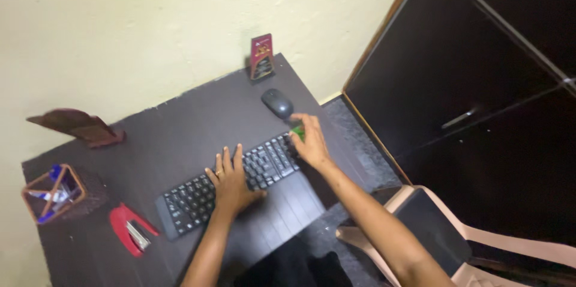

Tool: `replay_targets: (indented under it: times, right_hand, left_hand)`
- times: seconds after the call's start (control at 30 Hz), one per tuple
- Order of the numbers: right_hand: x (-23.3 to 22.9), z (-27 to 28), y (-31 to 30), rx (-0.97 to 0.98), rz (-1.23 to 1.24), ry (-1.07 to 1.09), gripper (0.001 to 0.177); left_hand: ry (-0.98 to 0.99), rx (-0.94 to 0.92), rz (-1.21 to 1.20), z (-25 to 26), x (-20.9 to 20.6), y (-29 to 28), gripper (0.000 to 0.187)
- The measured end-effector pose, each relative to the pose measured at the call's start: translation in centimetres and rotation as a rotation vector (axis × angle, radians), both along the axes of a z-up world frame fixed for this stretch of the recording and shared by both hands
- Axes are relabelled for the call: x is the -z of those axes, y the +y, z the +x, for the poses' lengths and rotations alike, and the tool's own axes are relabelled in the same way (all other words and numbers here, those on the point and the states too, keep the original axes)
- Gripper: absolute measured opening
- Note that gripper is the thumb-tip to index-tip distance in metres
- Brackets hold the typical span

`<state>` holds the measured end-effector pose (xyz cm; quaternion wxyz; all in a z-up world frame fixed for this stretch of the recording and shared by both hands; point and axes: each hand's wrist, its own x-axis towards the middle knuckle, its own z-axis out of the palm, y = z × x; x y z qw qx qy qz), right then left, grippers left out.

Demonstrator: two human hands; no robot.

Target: The person clears a desk by moving a stack of books, a laptop, a keyboard, a mouse, and stationery items onto a nearby chair. They then use a dark cloth to wipe the desk surface and the keyboard, finishing by placing the cleaned items back on the desk.

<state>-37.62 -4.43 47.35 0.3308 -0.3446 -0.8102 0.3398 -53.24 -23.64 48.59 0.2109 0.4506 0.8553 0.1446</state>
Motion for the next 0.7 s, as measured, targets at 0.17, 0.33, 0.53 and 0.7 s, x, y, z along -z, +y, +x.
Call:
replay_targets:
  times: [0.17, 0.33, 0.53, 0.7]
  right_hand:
    - [0.9, -4.4, 3.2, 0.076, 0.094, -0.209, 0.072]
    - [2.0, -7.1, 5.6, 0.046, 0.131, -0.289, 0.083]
    - [2.9, -8.2, 5.6, 0.082, 0.073, -0.514, 0.09]
    - [3.2, -7.6, 6.1, 0.132, 0.018, -0.422, 0.089]
  left_hand:
    - [-0.019, 0.126, -0.122, -2.9, 0.0, -0.8, 0.151]
    - [-0.007, 0.227, -0.179, -3.4, -0.6, -0.9, 0.153]
    - [-0.01, 0.231, -0.117, -3.8, -0.9, -1.2, 0.153]
    - [-0.008, 0.237, -0.042, -4.1, -0.5, -1.8, 0.144]
